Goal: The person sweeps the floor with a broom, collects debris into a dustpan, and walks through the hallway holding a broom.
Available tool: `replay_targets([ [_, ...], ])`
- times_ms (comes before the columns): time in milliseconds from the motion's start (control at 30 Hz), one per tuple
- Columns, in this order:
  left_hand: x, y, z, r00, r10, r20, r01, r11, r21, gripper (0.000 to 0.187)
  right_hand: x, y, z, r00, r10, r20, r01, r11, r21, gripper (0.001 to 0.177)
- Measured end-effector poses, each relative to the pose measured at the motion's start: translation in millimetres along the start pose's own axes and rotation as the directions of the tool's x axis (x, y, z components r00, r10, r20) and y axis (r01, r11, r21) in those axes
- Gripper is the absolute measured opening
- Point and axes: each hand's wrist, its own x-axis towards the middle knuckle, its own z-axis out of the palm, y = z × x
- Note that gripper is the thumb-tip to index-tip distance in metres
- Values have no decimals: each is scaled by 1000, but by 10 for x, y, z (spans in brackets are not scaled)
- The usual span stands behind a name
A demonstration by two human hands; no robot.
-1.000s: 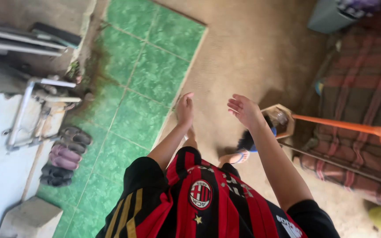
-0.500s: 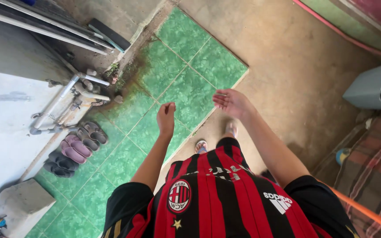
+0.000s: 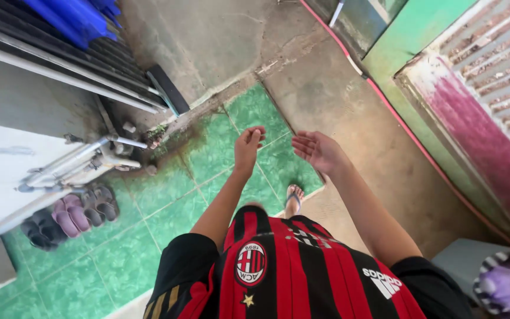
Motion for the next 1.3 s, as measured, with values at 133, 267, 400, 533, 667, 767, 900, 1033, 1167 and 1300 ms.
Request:
replay_targets([
  [133,507,123,132,993,-54,-102,50,998,-35,29,663,-530,130,997,57,52,-56,998,-25,38],
  [267,1029,184,-147,959,-121,-256,109,992,-62,29,1285,-839,541,982,161,103,-149,982,-114,36],
  [400,1729,16,-648,911,-157,-381,123,986,-112,29,2089,-1180,904,969,229,90,-210,961,-182,35],
  [533,2725,-153,-1144,866,-225,-447,190,974,-123,30,3285,-1484,1085,963,264,49,-248,945,-214,31],
  [667,4295,95,-1490,904,-79,-421,141,983,120,27,4711,-2031,1470,958,278,69,-263,949,-172,25],
  [767,5069,296,-1441,916,-192,-351,201,979,-11,29,5206,-2219,1650,952,302,-49,-306,933,-189,28],
  [900,6179,813,-1360,953,-125,-275,116,992,-51,27,5859,-2874,1916,952,300,-61,-304,950,-74,31],
  [1033,7131,1319,-1384,949,-183,-258,171,983,-68,27,6443,-3581,2116,943,282,-179,-285,958,9,27],
  [1167,8368,1625,-1623,946,-149,-288,139,989,-55,28,7332,-4414,2388,951,223,-216,-205,973,103,19],
  [1300,9696,1792,-1785,916,-134,-378,165,985,52,29,8562,-5348,3047,967,229,-114,-220,972,89,15],
])
